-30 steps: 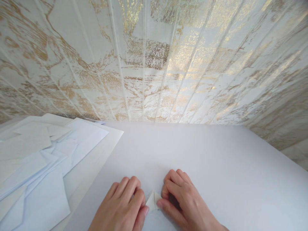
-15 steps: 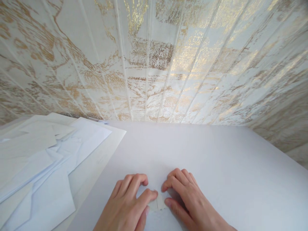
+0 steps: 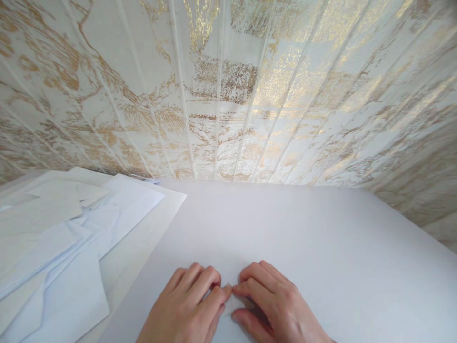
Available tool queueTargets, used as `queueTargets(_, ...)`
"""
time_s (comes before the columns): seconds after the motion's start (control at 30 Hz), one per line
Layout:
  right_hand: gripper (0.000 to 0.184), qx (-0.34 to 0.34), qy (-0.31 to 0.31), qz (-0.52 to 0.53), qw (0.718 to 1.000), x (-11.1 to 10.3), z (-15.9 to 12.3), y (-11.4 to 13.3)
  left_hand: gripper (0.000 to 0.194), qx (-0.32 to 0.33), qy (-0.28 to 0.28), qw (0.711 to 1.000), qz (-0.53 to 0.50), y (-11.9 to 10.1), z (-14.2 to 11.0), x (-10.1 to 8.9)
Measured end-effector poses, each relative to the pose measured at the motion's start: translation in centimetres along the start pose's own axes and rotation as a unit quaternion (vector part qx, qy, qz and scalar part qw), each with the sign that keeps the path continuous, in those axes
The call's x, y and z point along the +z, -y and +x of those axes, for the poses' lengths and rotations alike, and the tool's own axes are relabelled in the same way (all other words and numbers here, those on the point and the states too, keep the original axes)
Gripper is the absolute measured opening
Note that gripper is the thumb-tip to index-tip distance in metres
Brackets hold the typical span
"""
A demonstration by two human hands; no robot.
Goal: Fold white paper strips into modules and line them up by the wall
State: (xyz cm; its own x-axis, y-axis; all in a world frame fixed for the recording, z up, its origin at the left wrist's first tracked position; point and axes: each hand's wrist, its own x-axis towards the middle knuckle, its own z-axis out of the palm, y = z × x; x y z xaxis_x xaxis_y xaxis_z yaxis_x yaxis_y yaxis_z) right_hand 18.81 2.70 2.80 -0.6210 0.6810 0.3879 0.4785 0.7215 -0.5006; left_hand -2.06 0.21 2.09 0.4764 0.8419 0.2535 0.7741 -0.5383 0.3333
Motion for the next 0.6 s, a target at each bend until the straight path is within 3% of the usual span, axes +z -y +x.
queueTargets(0.13, 0.028, -0.035, -0.011, -0.058, 0.998, 0.04, 0.22, 0.3, 0.033, 0.035, -0.008, 0.999, 0.019, 0.53, -0.01, 0.03)
queueTargets(0.3, 0.032, -0.076, -0.021, -0.141, 0.987, 0.1, 0.48, 0.56, 0.019, 0.035, -0.004, 0.999, 0.021, 0.72, 0.18, -0.12)
queueTargets(0.6, 0.035, -0.078, -0.008, -0.148, 0.986, 0.06, 0.58, 0.56, 0.021, 0.055, 0.011, 0.997, 0.048, 0.28, 0.25, -0.19)
